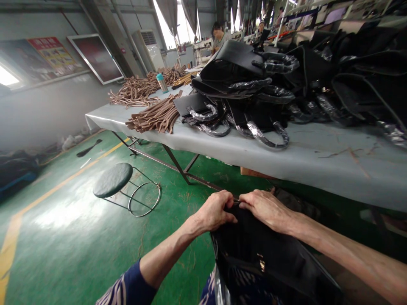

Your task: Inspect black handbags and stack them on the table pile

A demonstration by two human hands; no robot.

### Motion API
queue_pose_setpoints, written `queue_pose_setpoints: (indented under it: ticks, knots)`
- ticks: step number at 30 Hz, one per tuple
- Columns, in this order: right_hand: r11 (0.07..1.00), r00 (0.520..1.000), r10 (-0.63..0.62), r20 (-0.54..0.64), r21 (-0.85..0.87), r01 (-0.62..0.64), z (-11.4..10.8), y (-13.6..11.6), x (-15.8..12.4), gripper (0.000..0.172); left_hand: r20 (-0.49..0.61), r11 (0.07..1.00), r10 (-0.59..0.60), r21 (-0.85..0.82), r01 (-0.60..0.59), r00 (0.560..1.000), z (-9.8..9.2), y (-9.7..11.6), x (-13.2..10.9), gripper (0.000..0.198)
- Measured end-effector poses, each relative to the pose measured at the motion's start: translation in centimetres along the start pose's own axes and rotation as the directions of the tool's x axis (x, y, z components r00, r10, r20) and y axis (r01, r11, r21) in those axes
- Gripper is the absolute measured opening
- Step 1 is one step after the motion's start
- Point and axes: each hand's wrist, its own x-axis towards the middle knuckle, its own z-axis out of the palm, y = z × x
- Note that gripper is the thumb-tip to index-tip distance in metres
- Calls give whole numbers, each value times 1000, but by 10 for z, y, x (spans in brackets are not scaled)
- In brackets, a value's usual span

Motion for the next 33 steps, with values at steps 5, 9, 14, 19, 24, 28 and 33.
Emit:
queue_pose_setpoints:
  ticks: [5,9,14,19,24,28,33]
  knots:
    - [1000,1000,1,-3,-7,-1,-1,-3,-1,22,50,989,133,-66,-130,990,-10,-6,-6,22]
    - [1000,1000,-8,-1,-4,8,-2,-4,-2,28,39,993,37,-109,-33,999,-10,-8,-7,42]
    - [1000,1000,-1,9,5,1,-2,-5,-1,28,30,999,-20,-46,21,999,-8,-7,-5,34]
    - [1000,1000,-14,0,5,14,0,-4,0,31,-21,996,-85,25,86,996,-8,-1,-4,30]
    - [1000,1000,-12,1,0,12,3,-2,2,31,-15,992,-54,117,55,998,-9,2,-2,30]
    - [1000,1000,-16,-13,-2,16,4,-2,1,30,-27,985,-39,170,42,999,-8,2,0,28]
    - [1000,1000,2,-18,-16,-3,4,-4,0,31,-66,987,-65,140,74,996,-5,1,2,28]
